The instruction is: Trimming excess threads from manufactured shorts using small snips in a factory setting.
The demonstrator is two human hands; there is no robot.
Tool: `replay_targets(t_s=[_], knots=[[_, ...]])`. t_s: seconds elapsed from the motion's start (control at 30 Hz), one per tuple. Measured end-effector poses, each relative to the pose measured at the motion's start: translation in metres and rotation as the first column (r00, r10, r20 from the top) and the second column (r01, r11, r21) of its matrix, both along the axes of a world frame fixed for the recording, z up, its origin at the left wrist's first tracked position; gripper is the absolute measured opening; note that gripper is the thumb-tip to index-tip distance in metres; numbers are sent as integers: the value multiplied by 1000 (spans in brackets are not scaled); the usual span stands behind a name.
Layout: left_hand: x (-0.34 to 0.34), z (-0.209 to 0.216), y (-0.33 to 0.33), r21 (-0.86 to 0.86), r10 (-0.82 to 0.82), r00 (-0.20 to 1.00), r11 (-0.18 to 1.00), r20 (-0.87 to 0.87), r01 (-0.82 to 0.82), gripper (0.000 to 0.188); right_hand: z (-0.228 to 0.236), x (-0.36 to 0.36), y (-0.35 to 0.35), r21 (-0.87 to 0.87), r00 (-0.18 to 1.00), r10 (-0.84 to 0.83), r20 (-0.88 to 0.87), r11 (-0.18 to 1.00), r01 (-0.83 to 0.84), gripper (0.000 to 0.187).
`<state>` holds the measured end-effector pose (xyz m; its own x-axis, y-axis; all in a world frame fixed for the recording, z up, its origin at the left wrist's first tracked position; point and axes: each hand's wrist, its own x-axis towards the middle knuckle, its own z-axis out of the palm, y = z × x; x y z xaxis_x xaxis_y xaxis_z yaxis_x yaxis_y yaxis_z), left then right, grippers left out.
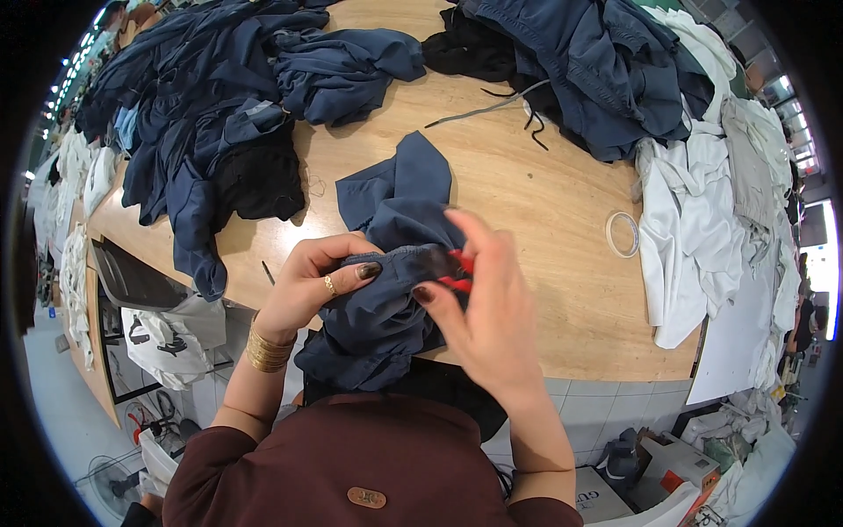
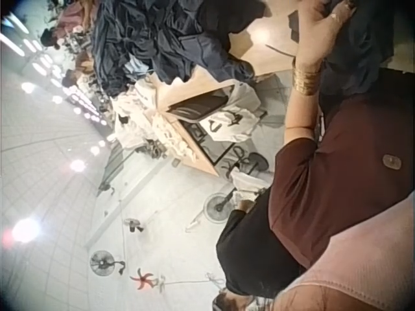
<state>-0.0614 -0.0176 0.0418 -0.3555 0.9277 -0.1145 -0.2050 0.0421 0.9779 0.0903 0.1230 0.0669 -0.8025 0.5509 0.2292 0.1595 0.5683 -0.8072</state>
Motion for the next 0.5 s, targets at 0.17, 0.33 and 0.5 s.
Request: replay_targets(t_s=[0.17, 0.33, 0.5], knots=[[4, 2, 0, 13, 1, 1000, 1000, -20, -1, 19, -13, 1, -8, 157, 999, -28, -40, 987, 34, 26], [5, 4, -2, -13, -13, 1000, 1000, -14, 13, 21, -17, -2, -8, 188, 995, -64, -71, 979, 76, 24], [7, 3, -1, 23, 1, 1000, 1000, 30, -2, 21, -17, -2, -9, 214, 998, -41, -45, 976, 49, 23]])
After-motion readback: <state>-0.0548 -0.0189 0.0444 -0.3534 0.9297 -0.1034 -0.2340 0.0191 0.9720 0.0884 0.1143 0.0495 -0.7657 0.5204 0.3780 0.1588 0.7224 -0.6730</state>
